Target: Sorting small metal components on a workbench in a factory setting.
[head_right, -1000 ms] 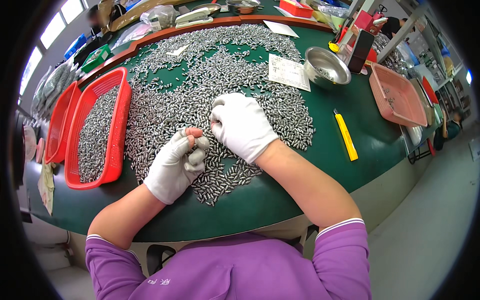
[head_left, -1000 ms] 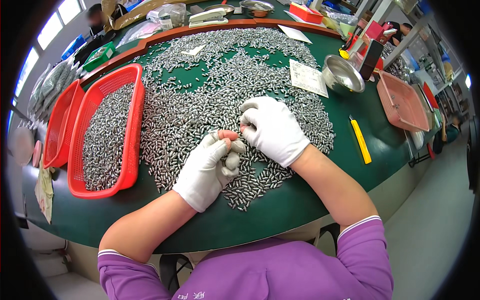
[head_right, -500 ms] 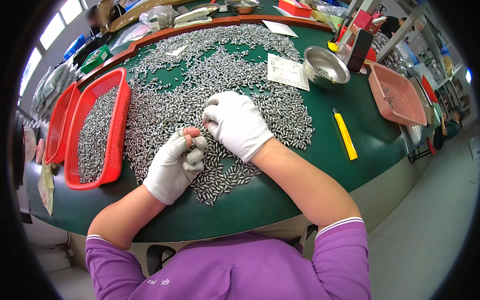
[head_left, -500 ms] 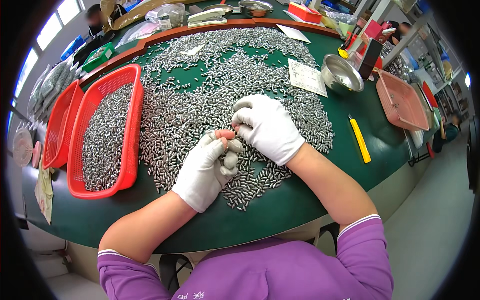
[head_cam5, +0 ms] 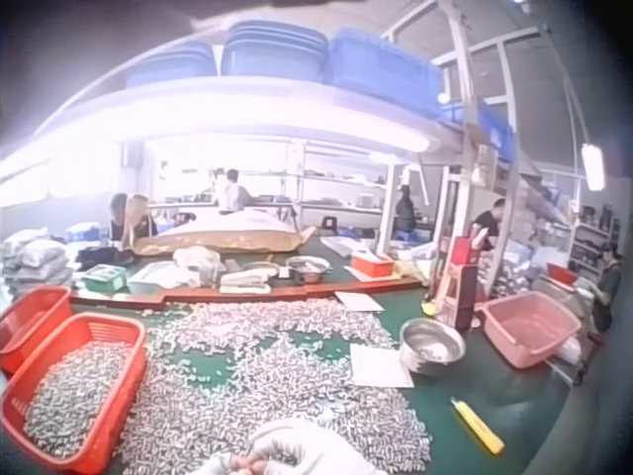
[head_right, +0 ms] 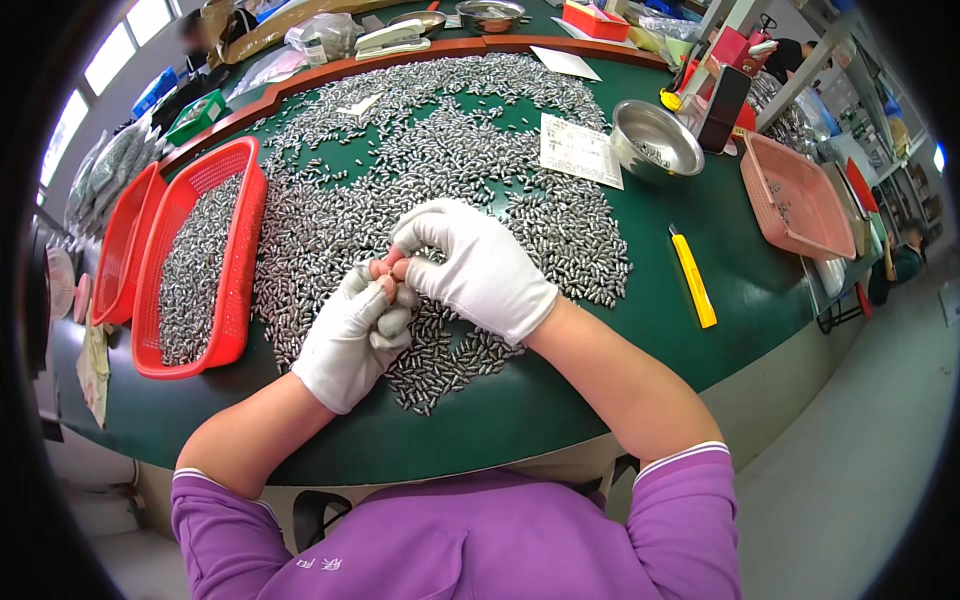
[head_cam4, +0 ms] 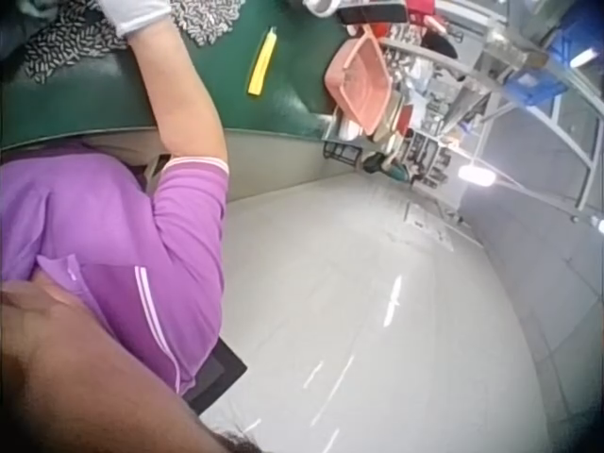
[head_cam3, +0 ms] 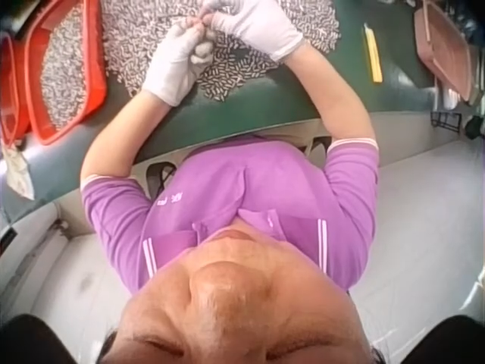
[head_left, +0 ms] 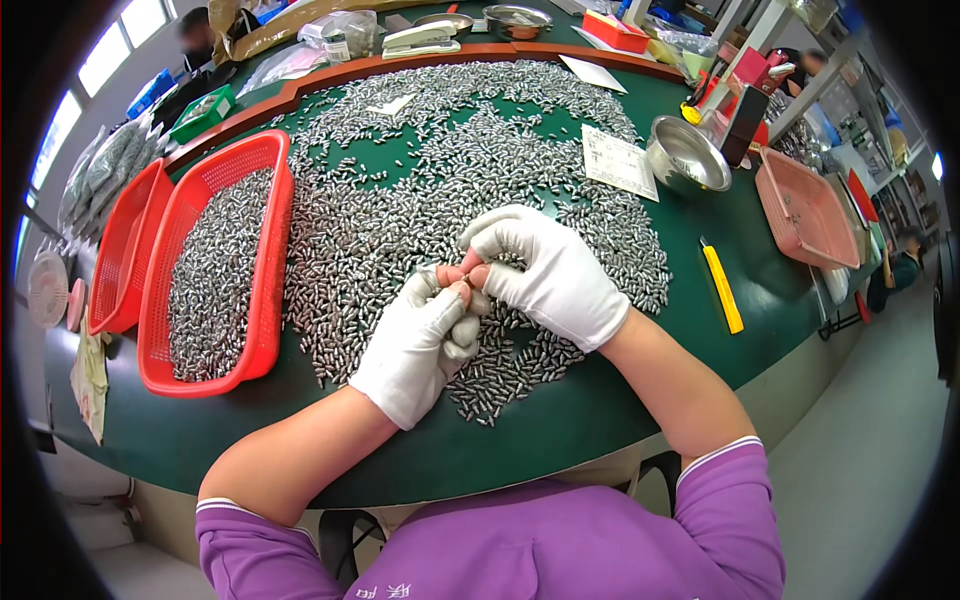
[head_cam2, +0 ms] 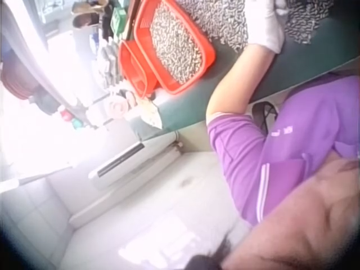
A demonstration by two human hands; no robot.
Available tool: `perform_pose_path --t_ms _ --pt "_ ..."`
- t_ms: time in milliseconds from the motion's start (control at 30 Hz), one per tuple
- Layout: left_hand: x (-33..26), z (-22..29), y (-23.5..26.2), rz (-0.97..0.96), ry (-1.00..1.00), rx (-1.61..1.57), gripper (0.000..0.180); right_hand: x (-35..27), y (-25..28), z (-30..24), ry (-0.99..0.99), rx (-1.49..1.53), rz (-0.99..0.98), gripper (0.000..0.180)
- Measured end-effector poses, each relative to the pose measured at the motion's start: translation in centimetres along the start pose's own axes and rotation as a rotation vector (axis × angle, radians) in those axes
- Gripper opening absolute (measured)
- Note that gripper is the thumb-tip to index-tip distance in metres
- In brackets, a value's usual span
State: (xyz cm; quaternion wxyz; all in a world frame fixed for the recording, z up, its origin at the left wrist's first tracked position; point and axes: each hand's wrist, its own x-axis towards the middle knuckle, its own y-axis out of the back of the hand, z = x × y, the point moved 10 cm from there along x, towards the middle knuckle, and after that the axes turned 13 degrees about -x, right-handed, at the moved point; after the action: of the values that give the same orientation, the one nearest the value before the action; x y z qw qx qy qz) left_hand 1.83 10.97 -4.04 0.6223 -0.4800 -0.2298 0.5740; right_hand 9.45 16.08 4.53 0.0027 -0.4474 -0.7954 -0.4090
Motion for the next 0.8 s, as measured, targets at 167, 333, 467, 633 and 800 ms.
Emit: perform_pose_path --t_ms 167,333,467,633,800 --pt "-0.1 0.1 -0.2 0.004 -0.005 -0.016 0.008 0.0 0.7 -0.8 0.072 -0.043 0.054 0.012" --pt "-0.2 0.1 0.0 0.016 -0.013 0.025 0.007 -0.2 1.5 -2.4 0.222 -0.166 0.149 0.014" --pt "0.0 0.2 0.3 0.035 -0.003 0.062 0.006 -0.3 2.0 -3.6 0.305 -0.241 0.2 0.015" --pt "-0.1 0.3 0.4 0.028 -0.012 0.035 0.005 -0.5 2.2 -4.5 0.356 -0.349 0.248 0.017" --pt "-0.1 0.4 0.4 0.021 -0.032 0.019 0.006 -0.5 1.9 -4.5 0.331 -0.471 0.253 0.017"
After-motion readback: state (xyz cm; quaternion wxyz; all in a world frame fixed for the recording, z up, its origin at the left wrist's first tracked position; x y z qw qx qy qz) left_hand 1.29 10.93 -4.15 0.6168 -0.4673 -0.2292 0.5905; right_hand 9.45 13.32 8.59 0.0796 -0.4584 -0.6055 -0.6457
